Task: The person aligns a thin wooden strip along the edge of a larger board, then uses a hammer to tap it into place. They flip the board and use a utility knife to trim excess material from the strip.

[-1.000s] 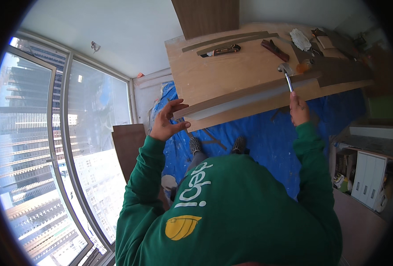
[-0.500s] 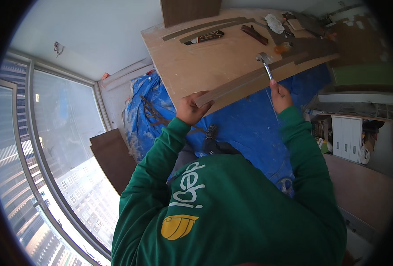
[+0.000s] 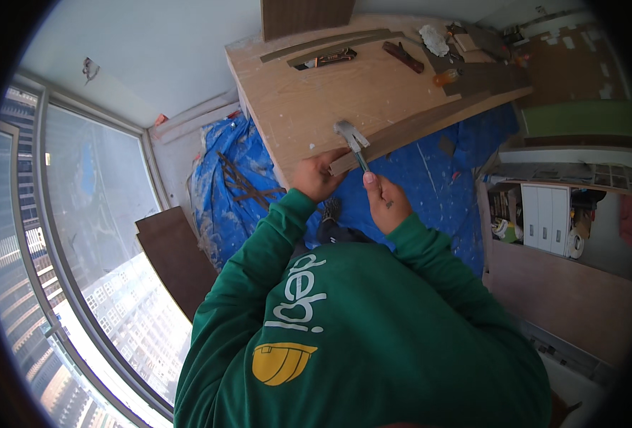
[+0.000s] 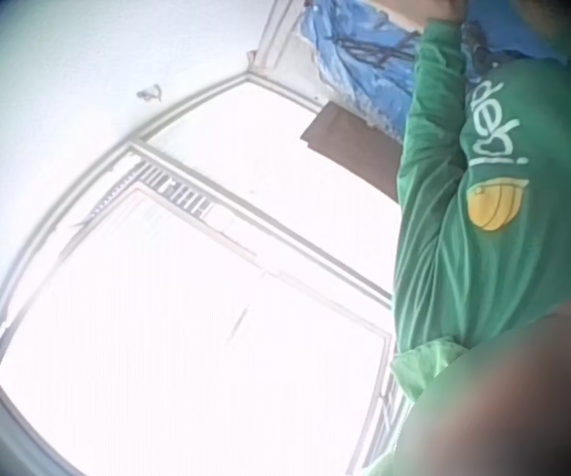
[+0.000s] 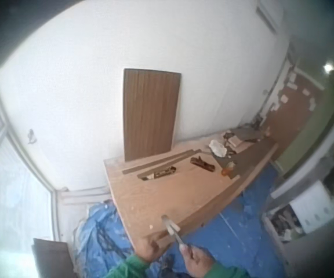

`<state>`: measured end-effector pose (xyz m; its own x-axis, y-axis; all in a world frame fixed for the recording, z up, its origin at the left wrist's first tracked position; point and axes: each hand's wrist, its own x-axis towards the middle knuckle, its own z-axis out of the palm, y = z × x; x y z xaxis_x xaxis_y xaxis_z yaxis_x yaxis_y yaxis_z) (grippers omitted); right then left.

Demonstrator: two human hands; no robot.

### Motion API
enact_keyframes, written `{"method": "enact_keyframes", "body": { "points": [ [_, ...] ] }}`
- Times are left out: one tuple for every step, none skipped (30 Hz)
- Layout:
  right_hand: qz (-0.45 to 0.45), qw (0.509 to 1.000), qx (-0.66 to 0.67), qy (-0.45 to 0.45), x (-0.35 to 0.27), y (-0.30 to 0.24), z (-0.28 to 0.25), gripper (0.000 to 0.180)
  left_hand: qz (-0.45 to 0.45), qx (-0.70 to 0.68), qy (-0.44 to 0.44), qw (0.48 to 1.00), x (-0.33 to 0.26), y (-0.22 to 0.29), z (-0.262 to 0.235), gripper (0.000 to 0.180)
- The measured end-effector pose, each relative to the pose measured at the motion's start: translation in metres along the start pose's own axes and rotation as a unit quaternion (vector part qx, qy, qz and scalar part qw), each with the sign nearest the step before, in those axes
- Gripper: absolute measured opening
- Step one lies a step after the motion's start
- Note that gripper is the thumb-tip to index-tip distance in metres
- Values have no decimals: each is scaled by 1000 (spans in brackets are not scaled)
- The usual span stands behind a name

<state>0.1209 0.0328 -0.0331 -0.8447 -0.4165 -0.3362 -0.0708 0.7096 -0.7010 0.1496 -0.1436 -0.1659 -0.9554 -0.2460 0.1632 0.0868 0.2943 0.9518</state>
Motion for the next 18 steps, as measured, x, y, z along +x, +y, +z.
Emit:
{"method": "enact_keyframes", "body": {
  "points": [
    [8, 1000, -4, 3, -1, -1, 1, 61, -6, 3, 3, 1000, 0, 0, 0, 42],
    [-13, 1000, 2, -21, -5, -2, 4, 61, -13, 5, 2, 1000, 0, 1, 1, 45],
    [-17, 999, 5, -40, -10, -4, 9, 60, 1, 11, 8, 1000, -1, 1, 1, 45],
    [-27, 998, 6, -62, -13, -6, 12, 60, 16, 17, 16, 1000, 0, 2, 1, 44],
    [-38, 997, 4, -70, -16, -8, 14, 59, 32, 23, 25, 999, 0, 2, 2, 44],
    [-54, 995, 2, -79, -18, -9, 16, 59, 51, 29, 32, 998, 0, 2, 2, 43],
    [-60, 994, -6, -96, -18, -11, 17, 59, 71, 36, 40, 996, -1, 2, 2, 43],
    [-71, 996, 12, -56, -17, -11, 16, 59, 84, 44, 55, 994, -1, 2, 3, 43],
    [-69, 997, 25, -25, -15, -11, 13, 59, 66, 20, 43, 997, -1, 3, 3, 43],
    [-52, 998, 30, -1, -13, -10, 10, 60, 43, -4, 36, 998, -2, 2, 3, 43],
    [-53, 998, 36, 14, -10, -9, 6, 60, 18, -28, 22, 999, -1, 2, 4, 44],
    [-38, 998, 35, 21, -6, -8, 3, 59, 19, -25, 20, 999, -1, 2, 3, 41],
    [-17, 999, 33, 33, -4, -7, 2, 58, 18, -24, 12, 999, -1, 1, 4, 39],
    [-27, 999, 22, 28, -3, -7, 2, 58, 27, -27, 10, 999, 0, 0, 3, 36],
    [-31, 999, 10, 27, -2, -7, 4, 58, 17, -17, 7, 1000, 0, -1, 4, 39],
    [-29, 999, 1, 19, -2, -7, 6, 57, 17, -12, 9, 1000, 1, -2, 4, 42],
    [-36, 999, -12, 20, -3, -7, 9, 57, 13, -12, 11, 1000, 1, -4, 5, 45],
    [-38, 999, -21, 14, -3, -8, 10, 57, 26, -14, 17, 999, 1, -5, 5, 44]
  ]
}}
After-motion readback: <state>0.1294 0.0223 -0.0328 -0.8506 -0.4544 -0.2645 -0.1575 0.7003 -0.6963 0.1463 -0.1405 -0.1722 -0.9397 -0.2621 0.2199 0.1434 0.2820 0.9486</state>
